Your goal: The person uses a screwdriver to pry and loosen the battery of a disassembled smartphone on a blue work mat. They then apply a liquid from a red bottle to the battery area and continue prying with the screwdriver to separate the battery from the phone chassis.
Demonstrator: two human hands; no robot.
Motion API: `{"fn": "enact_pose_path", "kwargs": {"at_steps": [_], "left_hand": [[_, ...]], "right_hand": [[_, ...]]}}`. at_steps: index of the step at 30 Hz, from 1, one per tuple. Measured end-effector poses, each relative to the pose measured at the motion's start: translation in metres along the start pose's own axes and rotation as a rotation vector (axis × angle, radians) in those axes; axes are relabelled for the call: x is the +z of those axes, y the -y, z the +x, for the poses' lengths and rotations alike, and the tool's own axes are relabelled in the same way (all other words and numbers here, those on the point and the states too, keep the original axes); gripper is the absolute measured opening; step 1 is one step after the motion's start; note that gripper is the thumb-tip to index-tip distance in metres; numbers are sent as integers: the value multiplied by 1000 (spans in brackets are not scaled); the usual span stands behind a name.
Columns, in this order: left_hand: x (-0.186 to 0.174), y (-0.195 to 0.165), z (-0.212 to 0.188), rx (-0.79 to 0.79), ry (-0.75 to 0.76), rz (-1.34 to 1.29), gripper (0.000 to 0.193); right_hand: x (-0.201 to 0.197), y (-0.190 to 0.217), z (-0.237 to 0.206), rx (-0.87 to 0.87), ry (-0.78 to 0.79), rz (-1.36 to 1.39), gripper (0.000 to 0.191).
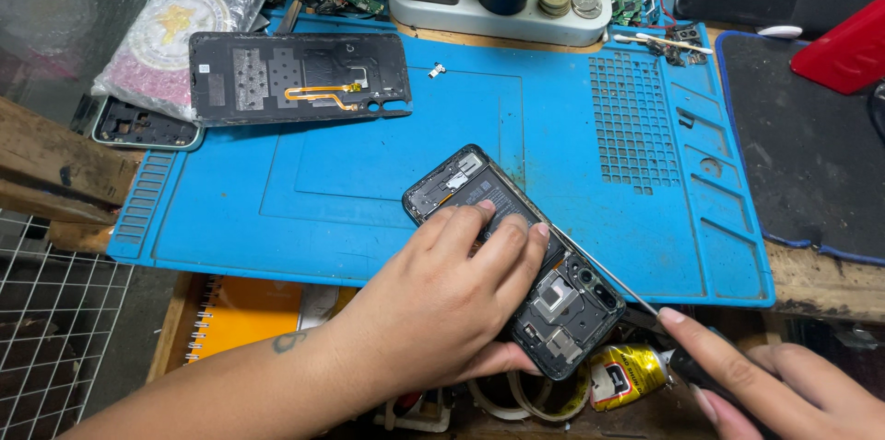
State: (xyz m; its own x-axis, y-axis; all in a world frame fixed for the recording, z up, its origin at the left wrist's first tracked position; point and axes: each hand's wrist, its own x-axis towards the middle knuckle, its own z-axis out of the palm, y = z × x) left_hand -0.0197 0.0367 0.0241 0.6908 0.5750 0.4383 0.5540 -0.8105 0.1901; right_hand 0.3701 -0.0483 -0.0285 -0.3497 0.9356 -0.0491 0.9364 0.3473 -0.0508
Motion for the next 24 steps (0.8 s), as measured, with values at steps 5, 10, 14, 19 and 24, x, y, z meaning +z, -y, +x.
{"fn": "enact_pose_path", "kwargs": {"at_steps": [5, 10, 14, 19, 24], "left_hand": [[0, 1, 0, 1, 2, -3, 97], [-1, 0, 0, 2, 8, 11, 98], [-1, 0, -1, -2, 5, 5, 97], [-1, 0, -1, -3, 12, -2, 95], [0, 1, -1, -3, 11, 1, 95]], "right_hand": [[-3, 6, 3, 57, 20, 39, 62], [-6, 12, 5, 70, 1, 63, 61], [-7, 16, 9, 95, 33, 62, 60], [-6, 15, 11, 43, -7, 123, 61], [-3, 4, 6, 92, 135, 90, 69]]}}
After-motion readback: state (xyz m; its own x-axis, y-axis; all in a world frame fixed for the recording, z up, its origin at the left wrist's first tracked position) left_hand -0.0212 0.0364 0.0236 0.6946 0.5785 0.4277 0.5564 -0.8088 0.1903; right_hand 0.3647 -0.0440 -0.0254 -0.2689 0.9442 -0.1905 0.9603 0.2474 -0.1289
